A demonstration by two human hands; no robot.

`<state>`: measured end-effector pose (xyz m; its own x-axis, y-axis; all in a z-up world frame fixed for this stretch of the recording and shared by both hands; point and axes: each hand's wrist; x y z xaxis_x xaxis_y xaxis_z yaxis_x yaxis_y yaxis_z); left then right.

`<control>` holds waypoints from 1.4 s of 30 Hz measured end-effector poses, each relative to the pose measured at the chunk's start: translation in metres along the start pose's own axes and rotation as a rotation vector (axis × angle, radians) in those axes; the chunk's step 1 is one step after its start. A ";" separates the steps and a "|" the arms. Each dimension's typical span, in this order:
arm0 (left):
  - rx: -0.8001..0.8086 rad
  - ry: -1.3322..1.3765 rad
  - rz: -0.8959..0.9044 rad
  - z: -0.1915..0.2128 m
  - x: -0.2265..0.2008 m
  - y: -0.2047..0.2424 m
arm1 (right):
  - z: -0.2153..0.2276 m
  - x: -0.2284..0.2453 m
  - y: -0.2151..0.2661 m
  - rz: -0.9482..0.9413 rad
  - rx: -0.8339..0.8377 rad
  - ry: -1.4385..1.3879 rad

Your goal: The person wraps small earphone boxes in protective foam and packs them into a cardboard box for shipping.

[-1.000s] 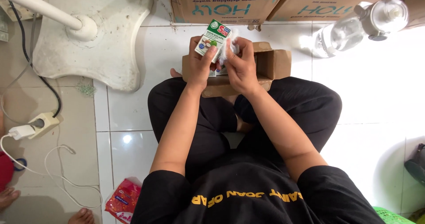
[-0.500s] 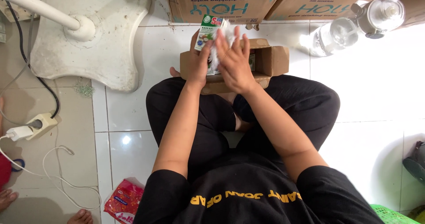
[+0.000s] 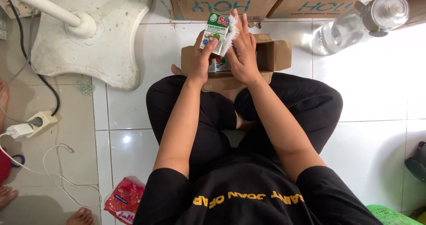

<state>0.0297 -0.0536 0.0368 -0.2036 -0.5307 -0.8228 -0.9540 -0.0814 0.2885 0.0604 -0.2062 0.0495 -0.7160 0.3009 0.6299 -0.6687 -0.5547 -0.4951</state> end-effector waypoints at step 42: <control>-0.279 -0.036 0.027 -0.066 -0.055 0.029 | 0.006 -0.031 -0.036 -0.024 -0.210 -0.297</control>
<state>0.0274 -0.0825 0.1227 -0.2411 -0.5058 -0.8283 -0.8514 -0.2995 0.4307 0.1081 -0.2003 0.0512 -0.6306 0.0563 0.7741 -0.7334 -0.3697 -0.5705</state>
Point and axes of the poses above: each hand's wrist, its own y-axis away from the middle knuckle, its own z-axis out of the back of the hand, x = y × z, and after that the axes turned 13 degrees about z, right-handed
